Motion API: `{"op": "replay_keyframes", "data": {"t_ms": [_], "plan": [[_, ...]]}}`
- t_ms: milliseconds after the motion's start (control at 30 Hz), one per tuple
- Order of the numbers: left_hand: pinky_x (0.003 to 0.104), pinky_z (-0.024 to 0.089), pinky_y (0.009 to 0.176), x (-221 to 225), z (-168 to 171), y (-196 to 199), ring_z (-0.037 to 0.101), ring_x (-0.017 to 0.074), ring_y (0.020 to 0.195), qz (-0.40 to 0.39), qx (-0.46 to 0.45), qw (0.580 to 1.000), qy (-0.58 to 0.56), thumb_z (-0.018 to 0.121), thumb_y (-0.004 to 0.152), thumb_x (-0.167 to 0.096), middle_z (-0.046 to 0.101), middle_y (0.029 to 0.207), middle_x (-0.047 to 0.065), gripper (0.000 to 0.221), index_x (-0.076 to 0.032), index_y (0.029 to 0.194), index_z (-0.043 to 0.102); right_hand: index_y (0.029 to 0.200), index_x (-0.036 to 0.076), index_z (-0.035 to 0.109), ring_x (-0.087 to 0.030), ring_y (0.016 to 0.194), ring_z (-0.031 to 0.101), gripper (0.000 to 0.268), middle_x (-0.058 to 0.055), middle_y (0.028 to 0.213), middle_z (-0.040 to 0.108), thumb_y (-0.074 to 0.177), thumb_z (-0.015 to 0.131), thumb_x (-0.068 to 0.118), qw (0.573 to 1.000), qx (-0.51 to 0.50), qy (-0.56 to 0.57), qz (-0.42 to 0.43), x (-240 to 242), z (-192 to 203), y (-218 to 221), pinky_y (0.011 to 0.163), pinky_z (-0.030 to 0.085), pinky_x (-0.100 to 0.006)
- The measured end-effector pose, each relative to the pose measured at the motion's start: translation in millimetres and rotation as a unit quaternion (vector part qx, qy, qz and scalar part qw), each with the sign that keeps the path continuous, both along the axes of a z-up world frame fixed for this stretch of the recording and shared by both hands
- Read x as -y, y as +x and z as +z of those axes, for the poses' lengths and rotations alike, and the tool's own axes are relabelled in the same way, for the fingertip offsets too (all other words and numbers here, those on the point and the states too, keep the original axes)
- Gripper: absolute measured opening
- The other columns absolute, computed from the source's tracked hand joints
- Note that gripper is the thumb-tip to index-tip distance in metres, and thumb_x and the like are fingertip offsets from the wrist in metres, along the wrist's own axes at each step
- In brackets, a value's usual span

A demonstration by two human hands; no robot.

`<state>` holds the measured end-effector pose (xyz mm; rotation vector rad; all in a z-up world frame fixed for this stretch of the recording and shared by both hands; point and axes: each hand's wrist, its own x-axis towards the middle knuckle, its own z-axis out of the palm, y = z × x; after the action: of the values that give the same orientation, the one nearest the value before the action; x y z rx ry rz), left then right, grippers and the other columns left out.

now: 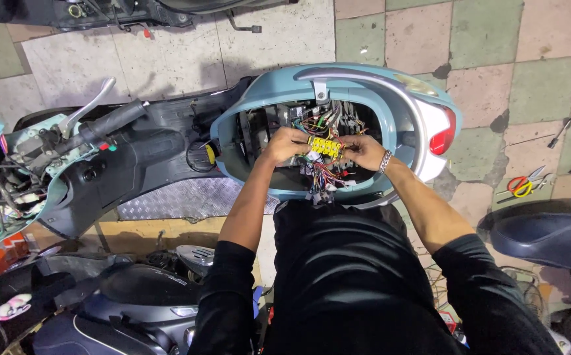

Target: Connecting a wiring harness to an electronic controller and installing it into the body of a scooter.

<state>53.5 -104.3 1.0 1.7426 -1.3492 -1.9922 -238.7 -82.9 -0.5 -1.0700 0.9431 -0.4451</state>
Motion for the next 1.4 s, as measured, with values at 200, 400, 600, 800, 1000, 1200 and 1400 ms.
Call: {"op": "replay_keyframes", "data": {"t_ms": [200, 400, 600, 800, 1000, 1200, 1400], "plan": [[0.038, 0.062, 0.089, -2.8, -27.0, -6.2, 0.076, 0.0234, 0.097, -0.027, 0.042, 0.998, -0.024, 0.088, 0.077, -0.023, 0.079, 0.103, 0.009, 0.035, -0.015, 0.11, 0.078, 0.132, -0.009, 0.061, -0.027, 0.078, 0.075, 0.041, -0.022, 0.094, 0.073, 0.091, 0.057, -0.007, 0.999, 0.018, 0.006, -0.038, -4.3, 3.6, -0.8, 0.074, 0.063, -0.039], [0.045, 0.059, 0.094, -1.8, -17.0, -5.9, 0.071, 0.0325, 0.11, -0.016, 0.008, 1.0, -0.024, 0.086, 0.083, -0.02, 0.077, 0.11, 0.015, 0.037, -0.01, 0.117, 0.075, 0.133, -0.009, 0.059, -0.021, 0.073, 0.073, 0.036, -0.016, 0.088, 0.073, 0.098, 0.059, -0.002, 0.997, 0.002, -0.006, -0.074, -17.0, -19.0, -6.6, 0.069, 0.061, -0.035], [0.048, 0.053, 0.102, -12.8, -12.2, -7.7, 0.065, 0.037, 0.12, 0.043, -0.041, 0.998, -0.017, 0.081, 0.089, -0.01, 0.073, 0.12, 0.02, 0.037, -0.005, 0.124, 0.072, 0.133, -0.006, 0.061, -0.02, 0.076, 0.072, 0.036, -0.017, 0.093, 0.073, 0.097, 0.06, -0.002, 0.991, -0.023, -0.004, -0.128, -30.8, -6.1, 3.5, 0.069, 0.062, -0.034], [0.044, 0.054, 0.102, -31.5, -29.5, -7.3, 0.065, 0.0327, 0.121, 0.066, -0.009, 0.997, -0.045, 0.076, 0.095, -0.015, 0.074, 0.12, 0.014, 0.033, -0.012, 0.128, 0.072, 0.135, -0.007, 0.06, -0.025, 0.085, 0.072, 0.037, -0.02, 0.101, 0.072, 0.098, 0.057, -0.004, 0.982, 0.021, 0.048, -0.183, -44.4, -28.1, 4.9, 0.076, 0.064, -0.041], [0.033, 0.058, 0.094, -50.8, -15.9, -9.4, 0.071, 0.0227, 0.111, 0.139, 0.102, 0.98, -0.098, 0.077, 0.089, -0.021, 0.078, 0.111, 0.004, 0.025, -0.022, 0.114, 0.079, 0.132, -0.004, 0.065, -0.025, 0.089, 0.072, 0.037, -0.021, 0.109, 0.073, 0.095, 0.063, -0.001, 0.979, -0.058, 0.025, -0.195, -51.3, -19.3, 11.4, 0.077, 0.064, -0.039], [0.04, 0.059, 0.095, -81.1, 48.3, 3.1, 0.07, 0.0279, 0.109, 0.319, 0.117, 0.928, -0.153, 0.072, 0.094, -0.019, 0.077, 0.108, 0.011, 0.021, -0.019, 0.114, 0.078, 0.131, -0.009, 0.061, -0.038, 0.094, 0.07, 0.04, -0.027, 0.108, 0.069, 0.091, 0.063, -0.004, 0.926, -0.209, -0.155, -0.274, -61.2, 33.9, 23.7, 0.077, 0.06, -0.044], [0.038, 0.056, 0.087, -161.0, 63.9, 48.7, 0.072, 0.0235, 0.09, 0.452, 0.114, 0.872, -0.152, 0.067, 0.092, -0.015, 0.077, 0.094, 0.011, 0.018, -0.014, 0.105, 0.079, 0.114, 0.006, 0.071, -0.038, 0.078, 0.071, 0.022, -0.016, 0.09, 0.073, 0.096, 0.059, 0.003, 0.925, -0.163, -0.313, -0.144, -81.5, 130.1, 135.8, 0.068, 0.057, -0.044]]}}
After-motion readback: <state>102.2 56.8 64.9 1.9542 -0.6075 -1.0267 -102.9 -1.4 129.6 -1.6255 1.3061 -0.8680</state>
